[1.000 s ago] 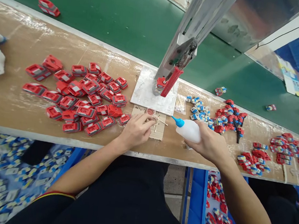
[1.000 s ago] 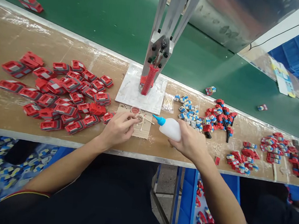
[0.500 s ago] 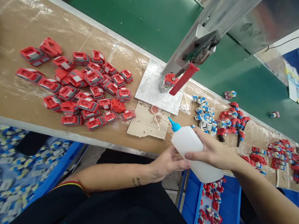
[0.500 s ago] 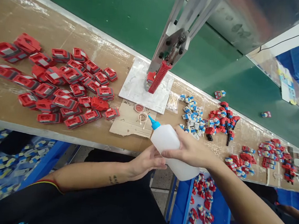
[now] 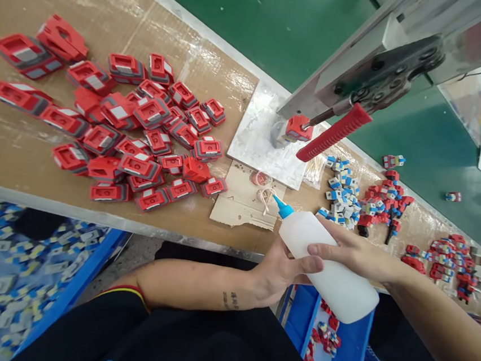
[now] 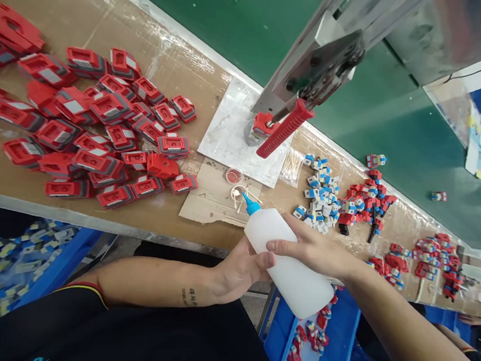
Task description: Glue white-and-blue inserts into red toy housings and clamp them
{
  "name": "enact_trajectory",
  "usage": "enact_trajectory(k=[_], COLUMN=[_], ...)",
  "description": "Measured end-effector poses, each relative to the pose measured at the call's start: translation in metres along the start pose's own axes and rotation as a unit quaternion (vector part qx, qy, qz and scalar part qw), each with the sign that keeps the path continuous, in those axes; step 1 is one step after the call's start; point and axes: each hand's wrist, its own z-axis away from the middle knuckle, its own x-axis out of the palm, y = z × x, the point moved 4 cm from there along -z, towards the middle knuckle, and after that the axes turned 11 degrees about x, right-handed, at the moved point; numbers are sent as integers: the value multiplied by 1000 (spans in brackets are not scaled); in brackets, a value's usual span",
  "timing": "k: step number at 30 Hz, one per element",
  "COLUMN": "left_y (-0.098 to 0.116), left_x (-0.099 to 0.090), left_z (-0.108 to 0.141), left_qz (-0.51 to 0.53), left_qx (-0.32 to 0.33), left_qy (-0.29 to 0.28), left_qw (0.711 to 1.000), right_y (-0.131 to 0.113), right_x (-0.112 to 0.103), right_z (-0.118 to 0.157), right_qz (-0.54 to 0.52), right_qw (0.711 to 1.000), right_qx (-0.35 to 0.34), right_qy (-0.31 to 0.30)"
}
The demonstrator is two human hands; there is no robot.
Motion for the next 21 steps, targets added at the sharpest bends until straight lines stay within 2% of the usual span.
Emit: enact_trajectory(k=[4,9,12,17,21], left_y=[3,2,1,1,0], left_x=[5,9,9,8,7], left_z=[-1,2,4,3,2], left_qz=[35,60,83,97,106], left_qx=[-8,-26,-28,-32,-34], left_qy=[46,66,85,94,93], left_qw=[998,996,993,990,989], right_y=[4,-3,-5,-1,0], right_x=[-1,-1,-4,-12,-13], right_z=[-4,-4,-6,-12,-13], right_qz=[-11,11,41,120,113], right_qw=[999,996,997,992,993], right_qx=[35,82,62,31,3], right_qy=[-22,-23,-20,35,22])
